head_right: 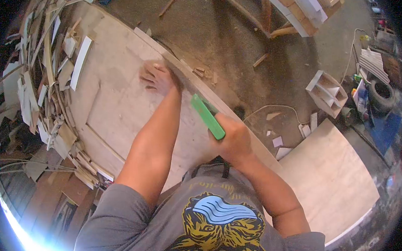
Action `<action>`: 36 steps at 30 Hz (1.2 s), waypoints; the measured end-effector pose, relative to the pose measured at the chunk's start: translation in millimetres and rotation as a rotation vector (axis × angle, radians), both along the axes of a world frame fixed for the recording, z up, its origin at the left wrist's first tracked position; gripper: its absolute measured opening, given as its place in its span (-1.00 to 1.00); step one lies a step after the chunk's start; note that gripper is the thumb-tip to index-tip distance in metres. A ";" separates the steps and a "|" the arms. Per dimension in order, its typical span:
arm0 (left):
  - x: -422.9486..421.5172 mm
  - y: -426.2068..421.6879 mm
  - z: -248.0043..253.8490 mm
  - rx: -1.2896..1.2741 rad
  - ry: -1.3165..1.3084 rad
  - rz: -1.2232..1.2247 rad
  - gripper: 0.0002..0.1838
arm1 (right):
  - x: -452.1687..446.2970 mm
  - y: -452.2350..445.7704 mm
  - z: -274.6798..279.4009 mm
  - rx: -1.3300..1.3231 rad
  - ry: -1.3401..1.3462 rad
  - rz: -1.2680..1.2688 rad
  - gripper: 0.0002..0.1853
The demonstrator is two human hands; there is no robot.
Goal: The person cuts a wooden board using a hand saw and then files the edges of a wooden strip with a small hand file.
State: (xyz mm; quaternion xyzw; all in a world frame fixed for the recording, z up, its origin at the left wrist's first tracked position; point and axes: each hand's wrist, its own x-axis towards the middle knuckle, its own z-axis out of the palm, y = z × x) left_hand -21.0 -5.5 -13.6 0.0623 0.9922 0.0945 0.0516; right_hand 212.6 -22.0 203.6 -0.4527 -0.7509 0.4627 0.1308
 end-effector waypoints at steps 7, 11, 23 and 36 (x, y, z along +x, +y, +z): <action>6.3 16.7 11.5 0.023 -0.066 0.073 -0.40 | -4.8 9.2 8.7 0.020 -0.035 0.029 -0.80; 8.8 19.5 11.0 -0.001 -0.063 0.084 -0.40 | -2.2 13.3 8.0 -0.013 -0.027 0.055 -0.80; 6.7 5.8 5.4 0.034 0.007 -0.008 -0.38 | 7.0 8.8 2.4 -0.051 0.008 0.035 -0.77; -0.5 -1.3 -22.1 0.068 0.137 -0.054 -0.37 | 13.0 6.7 -6.9 -0.031 0.011 0.039 -0.78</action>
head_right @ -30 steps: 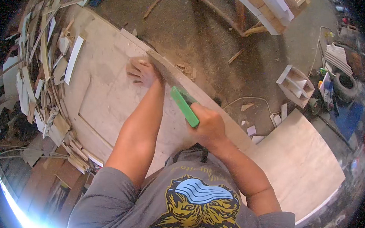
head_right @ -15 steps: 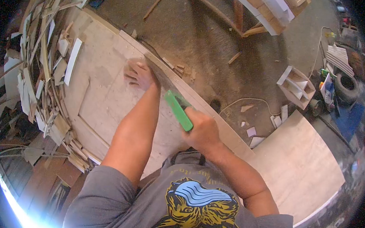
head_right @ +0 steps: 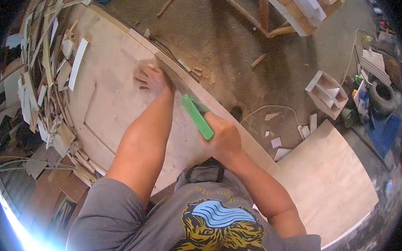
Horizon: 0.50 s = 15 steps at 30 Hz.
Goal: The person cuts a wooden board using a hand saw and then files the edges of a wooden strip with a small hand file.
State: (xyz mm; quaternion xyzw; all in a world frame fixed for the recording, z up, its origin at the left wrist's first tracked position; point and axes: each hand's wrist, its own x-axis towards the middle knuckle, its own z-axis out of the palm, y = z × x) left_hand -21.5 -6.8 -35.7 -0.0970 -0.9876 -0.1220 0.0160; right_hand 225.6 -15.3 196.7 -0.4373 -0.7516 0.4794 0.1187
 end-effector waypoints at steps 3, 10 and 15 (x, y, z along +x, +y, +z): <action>3.2 4.9 10.8 -0.023 -0.034 0.012 -0.38 | 22.2 -12.2 27.5 -0.012 -0.027 -0.001 -0.79; 5.1 7.0 25.3 -0.035 -0.105 0.016 -0.37 | -5.4 -6.9 -5.9 0.050 -0.027 0.019 -0.77; 8.7 10.2 27.6 -0.045 -0.104 0.022 -0.37 | 19.7 -10.0 6.8 0.012 -0.049 0.030 -0.76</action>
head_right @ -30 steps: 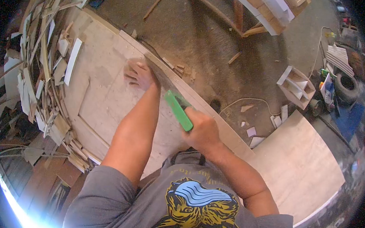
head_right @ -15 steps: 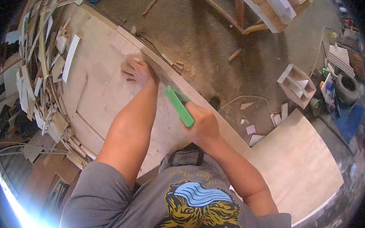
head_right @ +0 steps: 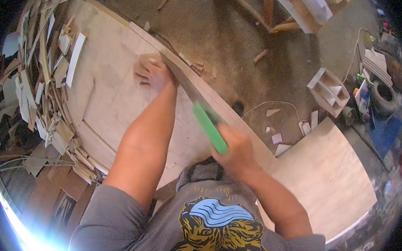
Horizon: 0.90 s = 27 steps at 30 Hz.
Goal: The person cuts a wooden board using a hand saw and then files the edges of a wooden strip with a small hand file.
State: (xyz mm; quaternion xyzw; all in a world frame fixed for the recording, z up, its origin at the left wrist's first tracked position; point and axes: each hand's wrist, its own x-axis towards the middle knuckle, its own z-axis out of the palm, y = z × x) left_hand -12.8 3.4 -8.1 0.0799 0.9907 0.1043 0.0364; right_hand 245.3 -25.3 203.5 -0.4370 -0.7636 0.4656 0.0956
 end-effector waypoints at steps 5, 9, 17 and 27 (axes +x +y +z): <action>-4.4 -6.1 -11.7 0.019 0.042 -0.007 -0.38 | -15.7 5.8 -9.6 0.025 0.024 -0.016 -0.76; -3.3 -3.4 -16.6 0.014 0.041 0.006 -0.37 | -2.6 3.5 -1.6 0.004 0.021 -0.026 -0.76; -2.8 -5.0 -15.6 -0.001 0.051 0.002 -0.37 | -9.6 6.9 -4.8 -0.052 0.027 -0.033 -0.77; -3.5 -6.1 -18.2 0.009 0.071 -0.008 -0.36 | -14.5 7.0 -26.2 0.012 0.068 -0.023 -0.79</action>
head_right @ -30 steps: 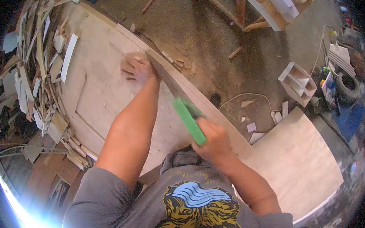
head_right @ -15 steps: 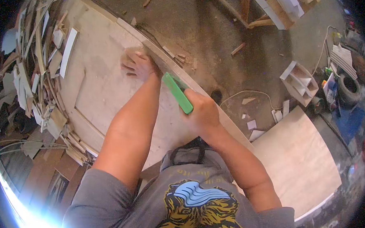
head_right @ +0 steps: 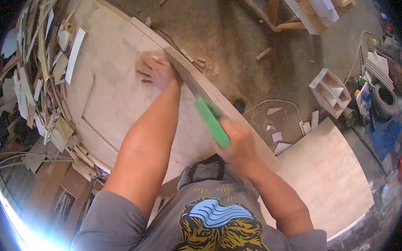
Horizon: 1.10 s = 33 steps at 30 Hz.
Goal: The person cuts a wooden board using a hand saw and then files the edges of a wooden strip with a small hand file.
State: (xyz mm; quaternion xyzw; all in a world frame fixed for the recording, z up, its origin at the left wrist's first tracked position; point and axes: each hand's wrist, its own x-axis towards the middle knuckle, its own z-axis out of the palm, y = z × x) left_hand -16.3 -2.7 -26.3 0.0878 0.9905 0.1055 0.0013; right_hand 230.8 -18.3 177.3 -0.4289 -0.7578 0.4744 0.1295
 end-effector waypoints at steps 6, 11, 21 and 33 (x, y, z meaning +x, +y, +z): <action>1.0 3.8 8.9 -0.020 -0.045 0.004 -0.37 | 8.2 -4.8 18.0 0.010 -0.021 -0.008 -0.80; 5.1 0.9 18.9 -0.005 -0.078 -0.007 -0.36 | -23.5 6.5 -29.9 0.014 -0.010 0.046 -0.75; 0.3 2.4 17.0 -0.044 -0.090 -0.025 -0.37 | -14.4 2.7 -26.7 0.014 -0.026 0.017 -0.72; 2.1 5.3 20.7 0.011 -0.082 -0.014 -0.36 | 4.4 -7.1 -4.9 0.002 -0.021 -0.026 -0.78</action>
